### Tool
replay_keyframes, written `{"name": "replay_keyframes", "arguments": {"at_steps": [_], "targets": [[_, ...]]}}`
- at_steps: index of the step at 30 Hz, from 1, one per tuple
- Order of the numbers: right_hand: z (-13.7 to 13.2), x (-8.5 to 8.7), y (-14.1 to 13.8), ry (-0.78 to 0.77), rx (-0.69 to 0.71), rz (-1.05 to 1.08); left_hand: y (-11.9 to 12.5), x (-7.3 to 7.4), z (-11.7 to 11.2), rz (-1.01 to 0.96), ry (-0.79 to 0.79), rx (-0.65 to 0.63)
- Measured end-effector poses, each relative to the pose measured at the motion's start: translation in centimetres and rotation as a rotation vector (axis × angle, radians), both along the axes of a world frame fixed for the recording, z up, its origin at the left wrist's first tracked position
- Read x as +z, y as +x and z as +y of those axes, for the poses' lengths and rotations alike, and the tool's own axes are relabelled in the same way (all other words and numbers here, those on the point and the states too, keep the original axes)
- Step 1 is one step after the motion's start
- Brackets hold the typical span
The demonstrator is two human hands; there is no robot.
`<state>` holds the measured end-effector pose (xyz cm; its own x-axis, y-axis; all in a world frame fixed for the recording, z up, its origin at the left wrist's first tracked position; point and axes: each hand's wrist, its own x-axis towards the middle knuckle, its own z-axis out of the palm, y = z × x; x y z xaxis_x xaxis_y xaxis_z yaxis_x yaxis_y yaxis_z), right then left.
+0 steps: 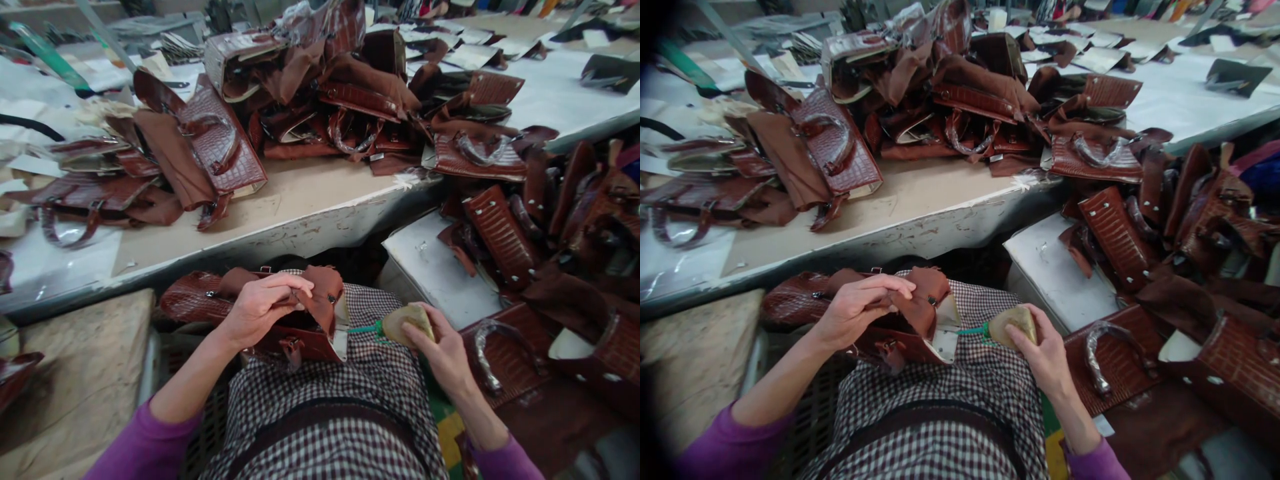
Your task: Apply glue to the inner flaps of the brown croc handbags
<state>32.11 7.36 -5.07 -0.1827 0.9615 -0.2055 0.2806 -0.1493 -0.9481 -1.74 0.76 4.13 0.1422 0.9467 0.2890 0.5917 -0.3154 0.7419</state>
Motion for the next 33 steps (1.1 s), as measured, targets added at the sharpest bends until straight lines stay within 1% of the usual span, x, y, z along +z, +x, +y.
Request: {"name": "replay_keyframes", "arguments": {"at_steps": [8,13,15,19,21,24,27,30,33], "targets": [[0.8,-0.8,-1.2,0.106,0.051,-0.101,-0.2,0.0,-1.2,0.006,-0.006,-0.015],[0.9,-0.9,-0.6,0.119,0.094,-0.144,0.0,0.3,-2.0,0.009,-0.009,-0.012],[0.8,-0.7,-0.2,0.124,0.076,-0.162,0.1,0.3,-2.3,0.014,-0.013,-0.01],[0.5,-0.5,-0.1,0.051,-0.016,-0.106,0.2,0.4,-2.9,0.015,-0.017,0.002],[0.4,-0.6,-0.4,0.024,-0.01,-0.049,0.2,0.5,-3.2,0.018,-0.013,0.003],[0.3,-1.1,-0.8,0.028,0.026,-0.017,0.1,0.5,-3.6,0.024,-0.007,0.012],[0.3,-1.5,-0.8,0.03,-0.012,-0.044,-0.1,0.5,-4.0,0.022,-0.017,0.04],[0.3,-1.4,-0.6,0.032,-0.056,-0.031,-0.3,0.4,-4.4,0.002,-0.035,0.076],[0.4,-1.1,-0.8,0.03,0.003,0.012,-0.5,0.4,-4.5,-0.017,-0.04,0.094]]}}
